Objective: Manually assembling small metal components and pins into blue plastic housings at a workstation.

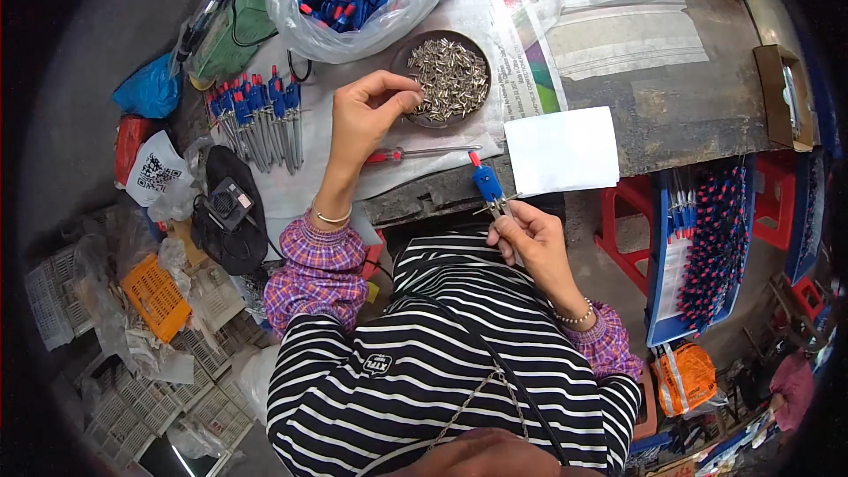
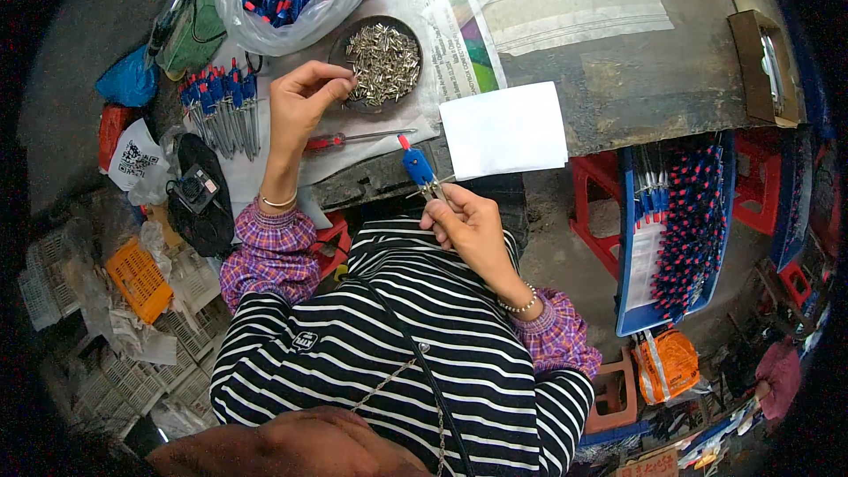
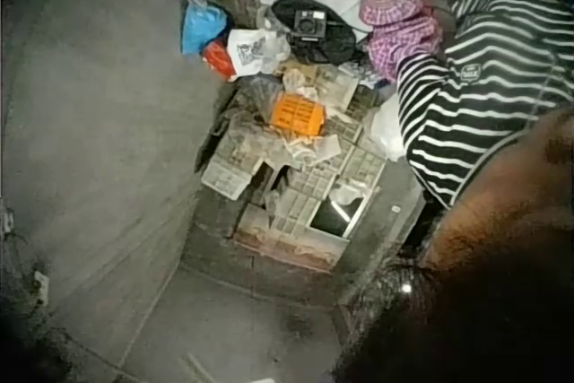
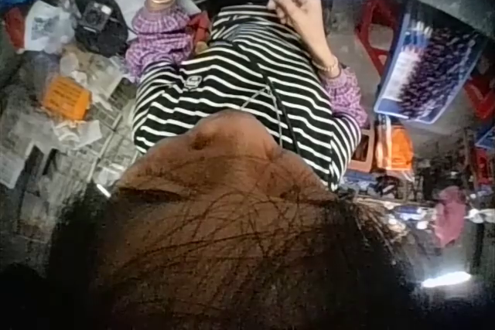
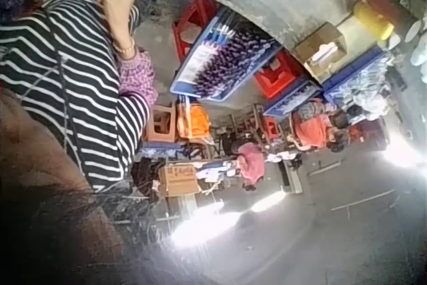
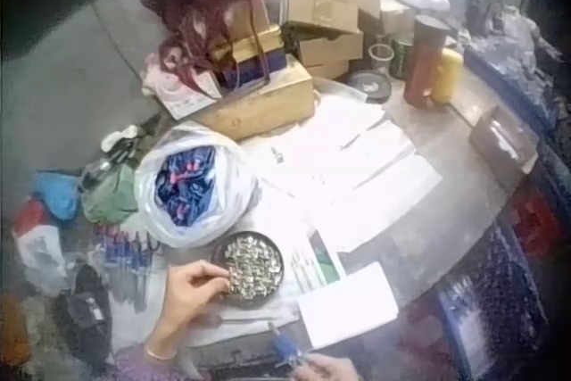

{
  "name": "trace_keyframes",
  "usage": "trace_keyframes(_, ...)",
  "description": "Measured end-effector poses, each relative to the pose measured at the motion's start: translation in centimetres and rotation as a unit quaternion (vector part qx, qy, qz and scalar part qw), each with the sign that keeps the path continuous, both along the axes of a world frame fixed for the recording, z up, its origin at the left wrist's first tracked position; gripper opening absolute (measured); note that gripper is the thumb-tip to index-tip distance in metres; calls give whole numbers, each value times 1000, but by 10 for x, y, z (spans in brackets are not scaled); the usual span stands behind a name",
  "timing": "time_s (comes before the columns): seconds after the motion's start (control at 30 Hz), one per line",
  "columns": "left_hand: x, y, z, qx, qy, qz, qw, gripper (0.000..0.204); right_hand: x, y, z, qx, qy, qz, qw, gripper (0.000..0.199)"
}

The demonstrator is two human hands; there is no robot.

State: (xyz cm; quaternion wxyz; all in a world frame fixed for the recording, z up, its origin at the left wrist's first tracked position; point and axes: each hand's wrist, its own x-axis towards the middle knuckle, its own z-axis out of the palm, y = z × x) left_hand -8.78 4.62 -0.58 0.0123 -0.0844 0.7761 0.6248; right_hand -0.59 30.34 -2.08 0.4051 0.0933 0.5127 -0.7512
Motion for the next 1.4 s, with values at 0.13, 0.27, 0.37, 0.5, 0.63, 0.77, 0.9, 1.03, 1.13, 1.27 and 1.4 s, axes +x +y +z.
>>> trace_keyframes(0.13,-3,6,3,-95,9,-22,995,12,0,0,0,3,-2,0,1000,13)
trace_keyframes(0.27,-4,6,7,-226,87,-65,968,14,0,0,1,-2,7,-5,1000,14)
trace_keyframes(0.37,-2,11,1,-219,100,-36,970,15,0,0,-1,-4,5,-2,1000,14)
trace_keyframes(0.5,-1,10,1,-179,75,-41,980,15,1,0,0,-4,4,-12,1000,15)
trace_keyframes(0.63,10,21,18,68,-75,-91,991,10,0,0,-1,2,1,-32,999,14)
trace_keyframes(0.77,32,43,20,112,-107,-139,978,12,0,-2,0,10,13,-39,999,15)
trace_keyframes(0.9,38,52,14,16,-30,-179,983,14,1,-5,1,16,45,-53,997,16)
trace_keyframes(1.03,39,59,17,-31,-1,-166,986,12,4,-4,2,30,65,-54,996,16)
trace_keyframes(1.13,40,58,16,-56,4,-168,984,13,4,-4,2,23,63,-55,996,16)
trace_keyframes(1.27,44,64,21,-89,22,-162,983,13,4,-3,8,45,70,-21,996,14)
trace_keyframes(1.4,45,65,22,-105,40,-163,980,13,4,-4,16,87,135,-16,987,16)
